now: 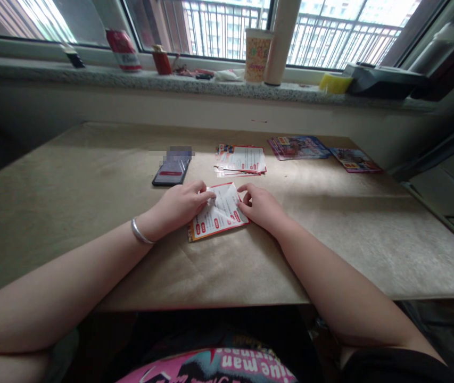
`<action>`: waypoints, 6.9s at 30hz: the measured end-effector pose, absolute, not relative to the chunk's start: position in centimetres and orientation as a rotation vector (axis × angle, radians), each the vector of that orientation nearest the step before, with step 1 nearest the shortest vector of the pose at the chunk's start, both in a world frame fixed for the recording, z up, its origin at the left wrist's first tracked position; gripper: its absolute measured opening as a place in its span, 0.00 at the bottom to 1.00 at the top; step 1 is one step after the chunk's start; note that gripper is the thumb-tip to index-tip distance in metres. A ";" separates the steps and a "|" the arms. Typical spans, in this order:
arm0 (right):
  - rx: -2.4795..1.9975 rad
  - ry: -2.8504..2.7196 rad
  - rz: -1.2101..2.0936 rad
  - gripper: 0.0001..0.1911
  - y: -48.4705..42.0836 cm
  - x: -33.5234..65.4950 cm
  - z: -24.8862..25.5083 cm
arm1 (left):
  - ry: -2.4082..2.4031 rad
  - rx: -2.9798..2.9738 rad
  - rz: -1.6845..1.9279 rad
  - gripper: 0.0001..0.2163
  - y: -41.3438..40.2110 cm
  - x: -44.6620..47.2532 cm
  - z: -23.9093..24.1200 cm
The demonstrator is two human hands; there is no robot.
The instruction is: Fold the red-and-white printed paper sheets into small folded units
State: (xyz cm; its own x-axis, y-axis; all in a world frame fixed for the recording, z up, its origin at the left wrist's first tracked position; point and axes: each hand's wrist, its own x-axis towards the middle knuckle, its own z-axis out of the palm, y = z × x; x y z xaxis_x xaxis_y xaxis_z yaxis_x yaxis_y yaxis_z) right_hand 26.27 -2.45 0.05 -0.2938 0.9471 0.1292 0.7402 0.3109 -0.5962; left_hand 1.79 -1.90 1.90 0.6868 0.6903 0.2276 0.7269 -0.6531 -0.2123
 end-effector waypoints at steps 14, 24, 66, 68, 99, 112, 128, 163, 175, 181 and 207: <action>-1.474 -2.056 0.560 0.09 -2.3 26.5 -0.1 | -0.802 -2.946 -0.217 0.21 -1.7 1.5 0.8; -1.222 -2.118 0.549 0.09 -2.5 26.5 0.1 | -1.165 -2.697 -0.255 0.23 -2.2 1.5 1.1; -1.235 -2.241 -0.101 0.10 -2.0 26.7 -0.2 | -0.851 -2.799 -0.455 0.11 -2.9 2.4 2.2; -1.173 -2.325 -0.116 0.10 -2.2 26.7 0.1 | -0.845 -2.781 -0.455 0.12 -2.8 2.3 2.1; -1.009 -2.534 0.098 0.08 -2.6 26.1 0.5 | -1.377 -2.814 -0.615 0.11 -1.0 2.4 0.9; -1.155 -2.466 -0.062 0.10 -3.0 25.5 0.2 | -1.611 -2.829 -1.097 0.05 -0.5 2.5 0.4; -1.193 -2.451 0.074 0.15 -2.3 26.3 -0.1 | -1.030 -2.888 -0.857 0.12 -0.5 1.5 0.5; -1.025 -2.548 -0.098 0.18 -3.1 25.2 0.4 | -1.433 -2.753 -0.765 0.09 0.1 2.1 0.5; -1.112 -2.479 -0.123 0.18 -1.8 25.2 -0.7 | -1.387 -2.712 -0.746 0.08 0.3 2.2 0.8; -1.092 -2.450 -0.079 0.20 -1.4 25.0 -1.2 | -1.460 -2.707 -0.679 0.08 0.4 2.4 0.8; -1.092 -2.508 -0.050 0.17 -0.8 25.3 -1.1 | -0.978 -2.859 -0.607 0.11 -0.6 1.7 0.5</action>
State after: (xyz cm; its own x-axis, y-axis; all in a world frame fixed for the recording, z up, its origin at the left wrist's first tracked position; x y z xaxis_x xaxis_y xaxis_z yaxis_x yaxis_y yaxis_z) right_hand 25.33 -0.83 -1.05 -0.6132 0.6949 0.3756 0.7092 0.6937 -0.1257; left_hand 1.67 -0.62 0.47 0.7213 0.5764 0.3840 0.5999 -0.7970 0.0696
